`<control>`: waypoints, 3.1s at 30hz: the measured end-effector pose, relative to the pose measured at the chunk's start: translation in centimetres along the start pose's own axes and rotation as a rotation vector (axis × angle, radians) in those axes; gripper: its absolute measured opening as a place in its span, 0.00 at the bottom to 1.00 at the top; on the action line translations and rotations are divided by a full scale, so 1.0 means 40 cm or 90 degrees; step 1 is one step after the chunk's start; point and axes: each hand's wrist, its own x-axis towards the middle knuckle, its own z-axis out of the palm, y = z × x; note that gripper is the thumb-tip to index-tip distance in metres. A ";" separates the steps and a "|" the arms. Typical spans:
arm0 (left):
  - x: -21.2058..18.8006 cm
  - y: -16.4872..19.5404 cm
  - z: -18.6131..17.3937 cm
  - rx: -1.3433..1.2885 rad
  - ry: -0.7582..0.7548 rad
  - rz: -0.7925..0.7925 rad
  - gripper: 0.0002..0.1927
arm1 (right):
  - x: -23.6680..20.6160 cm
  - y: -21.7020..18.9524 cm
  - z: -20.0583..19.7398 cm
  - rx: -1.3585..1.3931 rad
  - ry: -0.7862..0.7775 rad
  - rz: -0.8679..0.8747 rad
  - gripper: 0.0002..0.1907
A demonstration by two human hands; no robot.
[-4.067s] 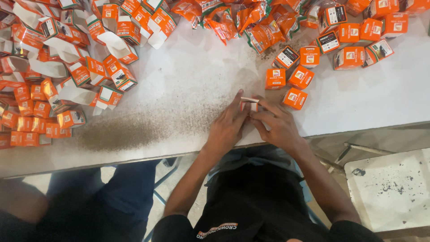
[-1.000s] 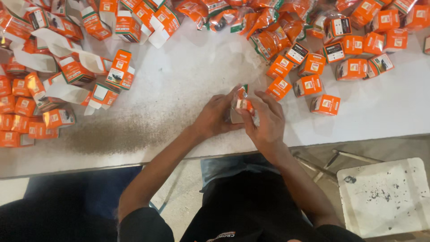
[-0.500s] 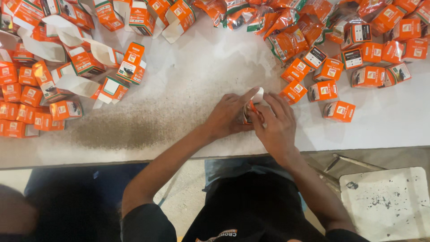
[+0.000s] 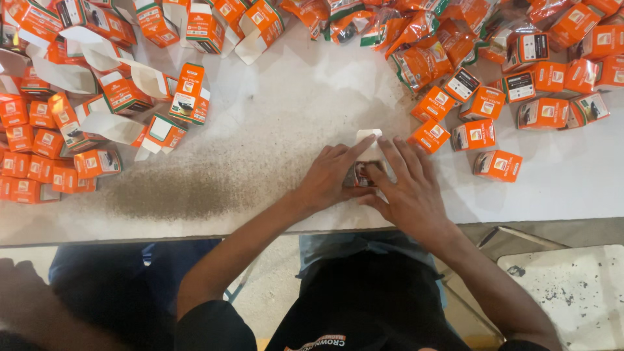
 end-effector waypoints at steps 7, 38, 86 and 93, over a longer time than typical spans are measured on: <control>-0.061 0.008 0.035 -0.172 0.123 -0.103 0.40 | -0.005 0.008 0.047 0.067 -0.074 0.076 0.32; -0.099 0.050 0.052 -0.135 0.225 0.042 0.19 | -0.098 0.024 0.074 0.146 0.103 -0.023 0.08; -0.103 0.143 0.066 0.156 0.202 0.038 0.09 | -0.125 0.048 0.076 0.399 0.102 0.016 0.11; 0.003 0.056 -0.084 0.170 0.062 0.081 0.24 | -0.073 0.083 0.152 0.149 0.192 0.036 0.21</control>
